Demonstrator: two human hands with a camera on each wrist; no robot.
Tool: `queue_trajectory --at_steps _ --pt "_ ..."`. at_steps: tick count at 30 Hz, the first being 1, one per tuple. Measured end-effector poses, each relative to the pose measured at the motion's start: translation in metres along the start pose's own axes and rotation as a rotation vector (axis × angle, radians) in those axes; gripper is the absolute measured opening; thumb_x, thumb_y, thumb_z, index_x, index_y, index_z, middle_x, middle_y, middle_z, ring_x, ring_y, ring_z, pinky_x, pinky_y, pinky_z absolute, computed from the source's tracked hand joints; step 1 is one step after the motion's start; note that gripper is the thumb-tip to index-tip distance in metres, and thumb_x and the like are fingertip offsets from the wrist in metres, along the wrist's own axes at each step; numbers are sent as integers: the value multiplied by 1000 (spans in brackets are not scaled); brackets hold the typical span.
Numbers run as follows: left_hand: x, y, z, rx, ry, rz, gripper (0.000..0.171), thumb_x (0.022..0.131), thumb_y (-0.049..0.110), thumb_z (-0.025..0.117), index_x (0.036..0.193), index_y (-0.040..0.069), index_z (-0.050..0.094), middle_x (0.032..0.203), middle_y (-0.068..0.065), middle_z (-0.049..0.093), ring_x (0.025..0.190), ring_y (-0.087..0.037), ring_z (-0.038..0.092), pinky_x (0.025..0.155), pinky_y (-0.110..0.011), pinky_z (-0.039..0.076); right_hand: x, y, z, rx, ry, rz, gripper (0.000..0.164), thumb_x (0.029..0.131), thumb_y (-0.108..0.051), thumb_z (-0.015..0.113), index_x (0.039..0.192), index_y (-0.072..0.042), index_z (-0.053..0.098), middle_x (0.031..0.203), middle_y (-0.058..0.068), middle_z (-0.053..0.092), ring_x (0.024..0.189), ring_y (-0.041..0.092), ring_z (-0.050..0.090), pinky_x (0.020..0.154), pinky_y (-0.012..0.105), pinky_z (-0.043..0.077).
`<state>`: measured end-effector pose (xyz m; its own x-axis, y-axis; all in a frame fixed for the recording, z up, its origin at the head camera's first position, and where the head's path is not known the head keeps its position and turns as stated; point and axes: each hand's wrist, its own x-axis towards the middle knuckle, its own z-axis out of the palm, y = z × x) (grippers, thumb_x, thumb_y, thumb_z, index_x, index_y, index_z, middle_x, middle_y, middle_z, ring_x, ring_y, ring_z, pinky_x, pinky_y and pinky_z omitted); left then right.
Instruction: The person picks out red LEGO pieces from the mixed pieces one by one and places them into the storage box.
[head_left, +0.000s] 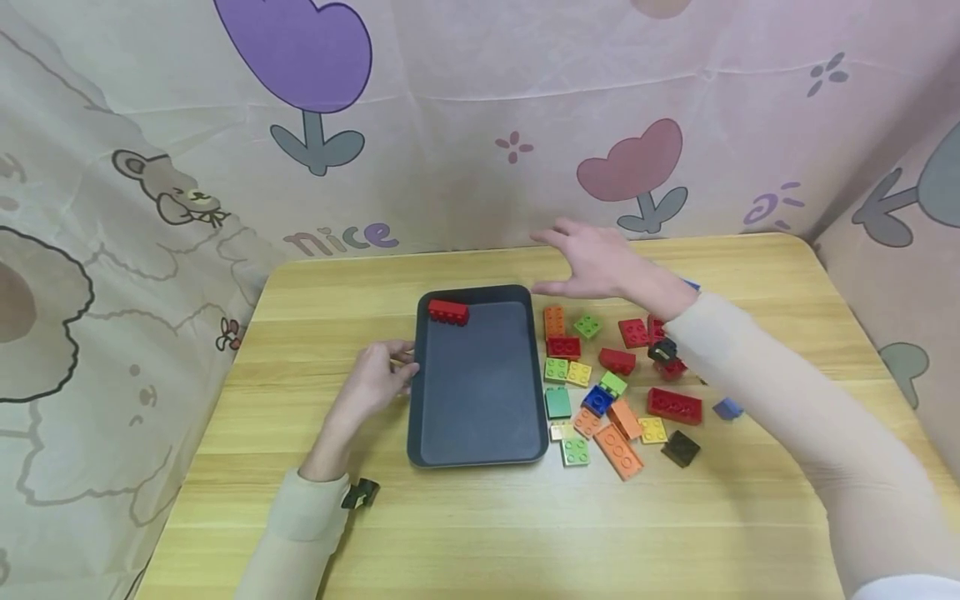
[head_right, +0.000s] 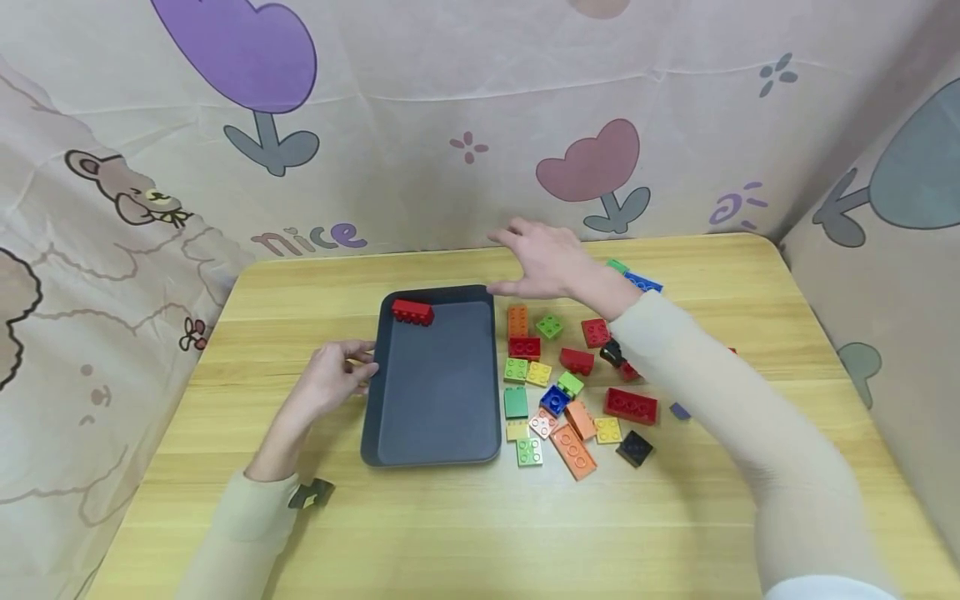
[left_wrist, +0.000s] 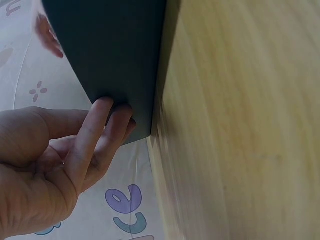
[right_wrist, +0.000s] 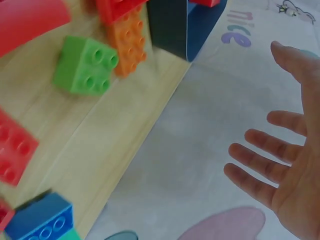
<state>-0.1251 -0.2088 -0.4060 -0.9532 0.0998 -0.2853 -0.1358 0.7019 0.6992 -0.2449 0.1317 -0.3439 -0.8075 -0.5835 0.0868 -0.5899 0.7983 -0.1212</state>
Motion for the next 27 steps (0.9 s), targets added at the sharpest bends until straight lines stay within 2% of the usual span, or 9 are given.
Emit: queue_trajectory --at_steps 5,11,17,23,27 --pt "0 0 0 -3 -1 -7 42 93 4 61 135 -3 53 113 -19 64 76 -17 67 66 -34 62 -13 9 -4 8 11 21 87 77 -75 59 144 -22 46 133 9 56 112 31 60 80 50 56" --pt "-1 0 0 4 1 1 43 93 3 60 135 -3 53 113 -19 65 74 -16 67 66 -34 62 -25 14 -8 2 -14 65 95 73 -87 46 145 -25 45 137 10 54 113 34 60 77 53 56" --pt "-1 -1 0 9 1 5 42 93 3 61 134 -3 53 112 -19 65 73 -16 67 65 -34 62 -31 21 -9 11 -18 77 89 76 -79 56 144 -24 46 138 11 53 117 35 57 84 57 54" --pt "1 -2 0 -3 0 13 42 93 3 60 134 -4 53 113 -20 64 74 -16 67 66 -34 62 -40 30 -12 28 -53 111 91 75 -80 55 147 -26 42 142 13 50 127 36 51 97 62 48" --pt "0 -2 0 1 1 17 42 93 3 60 134 -3 53 113 -19 65 74 -16 67 66 -34 62 -48 38 -13 34 -49 118 91 75 -79 56 146 -24 43 139 13 52 125 36 52 98 59 48"
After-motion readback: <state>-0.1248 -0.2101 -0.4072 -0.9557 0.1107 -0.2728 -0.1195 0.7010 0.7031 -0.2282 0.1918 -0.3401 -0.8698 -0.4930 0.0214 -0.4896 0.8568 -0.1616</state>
